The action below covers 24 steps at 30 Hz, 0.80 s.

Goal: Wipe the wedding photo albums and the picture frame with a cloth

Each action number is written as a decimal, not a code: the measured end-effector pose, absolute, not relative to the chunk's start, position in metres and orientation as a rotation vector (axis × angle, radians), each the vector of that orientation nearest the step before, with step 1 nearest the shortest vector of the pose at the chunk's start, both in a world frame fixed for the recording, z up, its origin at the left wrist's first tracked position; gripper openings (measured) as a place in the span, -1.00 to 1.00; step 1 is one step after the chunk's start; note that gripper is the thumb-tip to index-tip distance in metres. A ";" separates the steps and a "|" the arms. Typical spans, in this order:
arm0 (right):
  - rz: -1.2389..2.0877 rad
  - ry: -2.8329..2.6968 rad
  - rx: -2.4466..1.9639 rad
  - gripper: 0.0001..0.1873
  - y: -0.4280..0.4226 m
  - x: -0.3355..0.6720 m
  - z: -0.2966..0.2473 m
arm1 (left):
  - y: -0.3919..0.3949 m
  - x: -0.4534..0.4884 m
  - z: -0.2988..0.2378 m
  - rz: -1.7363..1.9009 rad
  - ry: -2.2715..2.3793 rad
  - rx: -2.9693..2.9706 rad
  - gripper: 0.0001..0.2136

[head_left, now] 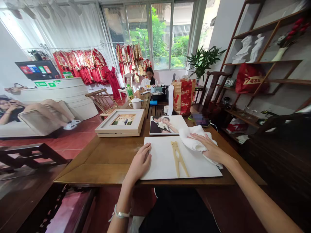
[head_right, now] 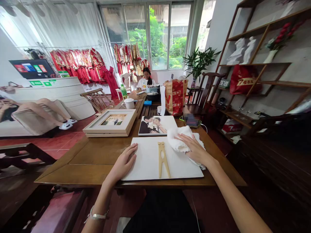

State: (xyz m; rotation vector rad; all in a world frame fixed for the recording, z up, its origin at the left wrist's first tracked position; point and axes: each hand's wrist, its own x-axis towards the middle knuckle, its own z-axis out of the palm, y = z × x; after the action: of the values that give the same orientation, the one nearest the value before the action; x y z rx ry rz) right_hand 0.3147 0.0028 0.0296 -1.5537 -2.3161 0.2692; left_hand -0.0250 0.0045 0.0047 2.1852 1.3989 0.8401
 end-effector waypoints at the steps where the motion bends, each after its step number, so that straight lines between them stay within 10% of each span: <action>1: 0.270 -2.329 -1.539 -0.10 -0.003 0.314 0.029 | 0.005 -0.025 0.004 0.839 1.402 2.188 -0.62; 12: 0.505 -2.403 -1.578 -0.28 -0.134 0.321 0.039 | 0.004 -0.024 0.007 0.857 1.398 2.189 -0.63; 24: 0.461 -2.201 -1.577 -0.28 0.017 0.332 0.020 | 0.001 -0.024 0.008 0.849 1.406 2.185 -0.62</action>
State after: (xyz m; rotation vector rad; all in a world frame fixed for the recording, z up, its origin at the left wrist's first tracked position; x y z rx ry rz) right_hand 0.3318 0.0166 0.0204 -1.5770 -2.2010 0.4607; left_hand -0.0240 0.0014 0.0081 2.1845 1.4062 0.8487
